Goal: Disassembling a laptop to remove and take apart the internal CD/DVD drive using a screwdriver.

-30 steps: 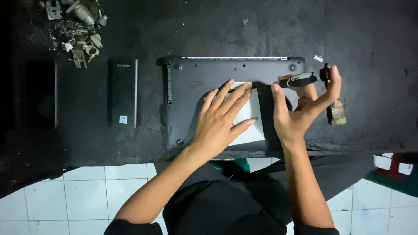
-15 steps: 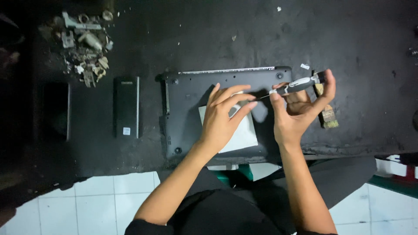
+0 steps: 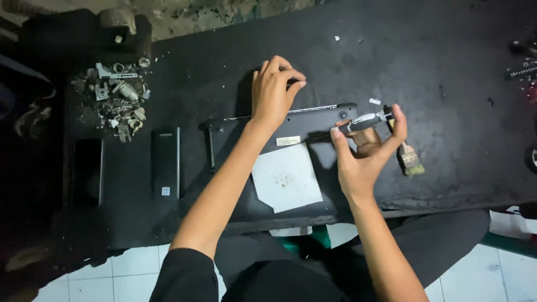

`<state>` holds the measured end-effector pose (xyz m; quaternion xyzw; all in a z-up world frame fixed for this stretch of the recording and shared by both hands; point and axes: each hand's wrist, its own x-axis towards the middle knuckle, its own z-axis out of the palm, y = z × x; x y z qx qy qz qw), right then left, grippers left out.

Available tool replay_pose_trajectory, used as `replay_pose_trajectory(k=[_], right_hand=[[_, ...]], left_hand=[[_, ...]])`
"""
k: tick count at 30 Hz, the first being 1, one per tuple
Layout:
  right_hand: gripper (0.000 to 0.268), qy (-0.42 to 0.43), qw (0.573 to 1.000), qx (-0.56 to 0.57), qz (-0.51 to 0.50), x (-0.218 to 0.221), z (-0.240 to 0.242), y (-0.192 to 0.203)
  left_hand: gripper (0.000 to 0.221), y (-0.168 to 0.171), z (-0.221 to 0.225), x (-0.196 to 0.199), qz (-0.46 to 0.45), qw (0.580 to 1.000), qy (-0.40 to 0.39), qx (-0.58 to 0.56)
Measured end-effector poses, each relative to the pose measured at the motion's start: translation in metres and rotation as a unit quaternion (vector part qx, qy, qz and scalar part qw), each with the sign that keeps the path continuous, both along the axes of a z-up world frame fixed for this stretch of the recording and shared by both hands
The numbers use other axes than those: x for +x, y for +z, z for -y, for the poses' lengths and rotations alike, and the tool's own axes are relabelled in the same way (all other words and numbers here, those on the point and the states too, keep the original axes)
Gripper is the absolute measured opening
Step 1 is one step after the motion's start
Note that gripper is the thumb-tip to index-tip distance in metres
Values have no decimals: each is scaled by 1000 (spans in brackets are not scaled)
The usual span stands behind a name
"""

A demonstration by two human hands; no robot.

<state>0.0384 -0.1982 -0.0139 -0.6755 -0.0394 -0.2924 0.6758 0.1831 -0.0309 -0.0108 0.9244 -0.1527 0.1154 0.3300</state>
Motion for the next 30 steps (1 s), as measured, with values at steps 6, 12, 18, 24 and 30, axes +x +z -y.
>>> replay_pose_trajectory(k=[6,12,18,24,30], right_hand=[[99,-6,1000,-20,-14,-2,-1,4],[101,-5,1000,-15,-12,-1,-1,5],[99,-37,999,-16,-8,-3,14,-21],[104,-35,999,-13,5,0,18,-26],[83,-66,998,-7,-24,-11,-4,15]], left_hand=[[15,-5,-3,2,-19,998,-22,-47],[12,28,-33,-34,-10,996,-51,-68],[38,97,-63,-125,-136,941,-309,-2],[59,60,-84,-178,-114,957,-239,120],[33,62,-86,-185,-13,988,-112,102]])
